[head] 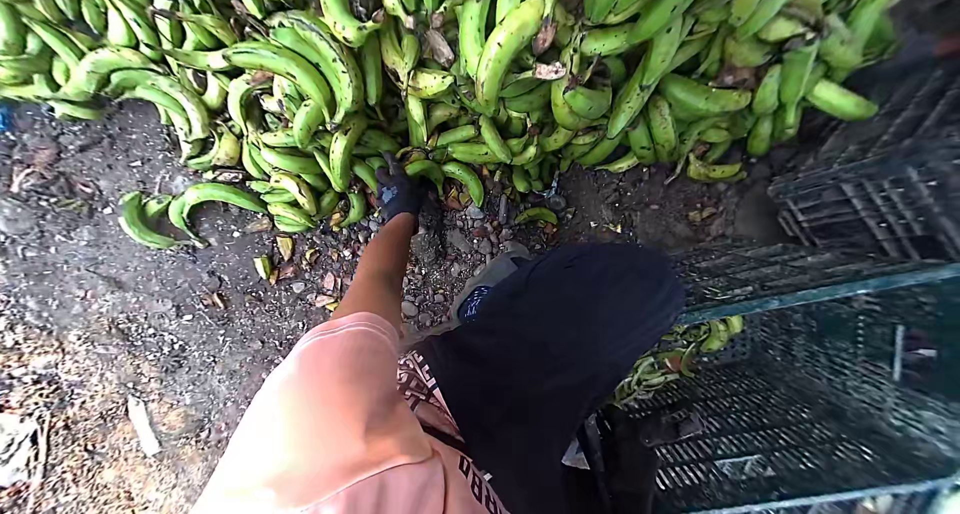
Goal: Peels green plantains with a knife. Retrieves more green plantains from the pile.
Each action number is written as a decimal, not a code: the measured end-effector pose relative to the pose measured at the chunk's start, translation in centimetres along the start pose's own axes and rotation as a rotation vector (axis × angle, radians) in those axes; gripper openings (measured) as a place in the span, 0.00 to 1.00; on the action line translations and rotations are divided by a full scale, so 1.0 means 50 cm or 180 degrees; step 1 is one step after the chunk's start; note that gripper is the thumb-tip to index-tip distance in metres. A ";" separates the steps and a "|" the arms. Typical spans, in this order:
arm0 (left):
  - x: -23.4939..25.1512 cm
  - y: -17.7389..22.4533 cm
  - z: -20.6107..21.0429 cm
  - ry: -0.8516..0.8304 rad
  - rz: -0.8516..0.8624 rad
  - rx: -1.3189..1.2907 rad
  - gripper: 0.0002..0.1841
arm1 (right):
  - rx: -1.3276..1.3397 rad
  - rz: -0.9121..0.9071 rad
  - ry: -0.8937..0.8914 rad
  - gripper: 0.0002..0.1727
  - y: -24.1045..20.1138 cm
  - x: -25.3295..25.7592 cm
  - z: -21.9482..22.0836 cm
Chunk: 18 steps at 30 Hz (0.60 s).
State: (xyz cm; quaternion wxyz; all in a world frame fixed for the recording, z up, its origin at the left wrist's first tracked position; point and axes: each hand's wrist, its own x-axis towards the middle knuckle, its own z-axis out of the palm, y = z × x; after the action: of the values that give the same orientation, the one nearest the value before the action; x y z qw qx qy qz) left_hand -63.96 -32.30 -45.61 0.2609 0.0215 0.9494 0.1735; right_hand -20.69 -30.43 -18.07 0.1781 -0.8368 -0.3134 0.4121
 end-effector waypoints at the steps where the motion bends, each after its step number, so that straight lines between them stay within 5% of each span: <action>1: 0.007 -0.009 0.003 -0.0043 0.0053 0.0027 0.60 | -0.0018 0.0037 0.0037 0.10 0.003 0.005 -0.003; 6: 0.009 -0.032 -0.022 -0.0167 0.0245 -0.0111 0.48 | 0.0193 -0.0388 -0.0152 0.17 0.142 0.130 -0.031; 9: 0.001 -0.047 -0.049 -0.0073 0.0373 -0.0327 0.33 | 0.0257 -0.0477 -0.0129 0.14 0.118 0.095 -0.029; 11: -0.003 -0.055 -0.077 -0.0060 0.0375 -0.0244 0.28 | 0.0161 -0.0136 0.0007 0.06 0.022 0.024 -0.013; 13: -0.008 -0.065 -0.108 0.0043 0.0247 -0.0239 0.27 | -0.0038 0.0151 -0.0060 0.09 -0.016 0.004 -0.014; 15: -0.012 -0.080 -0.132 0.0149 -0.0016 -0.0625 0.30 | 0.0000 -0.0610 -0.0068 0.15 0.086 0.058 -0.022; 18: -0.041 -0.099 -0.156 0.0293 -0.0037 -0.1803 0.27 | -0.0183 -0.0344 -0.0209 0.17 0.109 0.083 -0.025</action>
State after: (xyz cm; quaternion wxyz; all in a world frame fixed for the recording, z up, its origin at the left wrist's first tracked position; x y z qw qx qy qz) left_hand -65.86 -39.71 -40.02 0.2142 -0.0656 0.8741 0.4311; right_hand -15.71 -31.71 -22.77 0.1656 -0.8095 -0.3756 0.4199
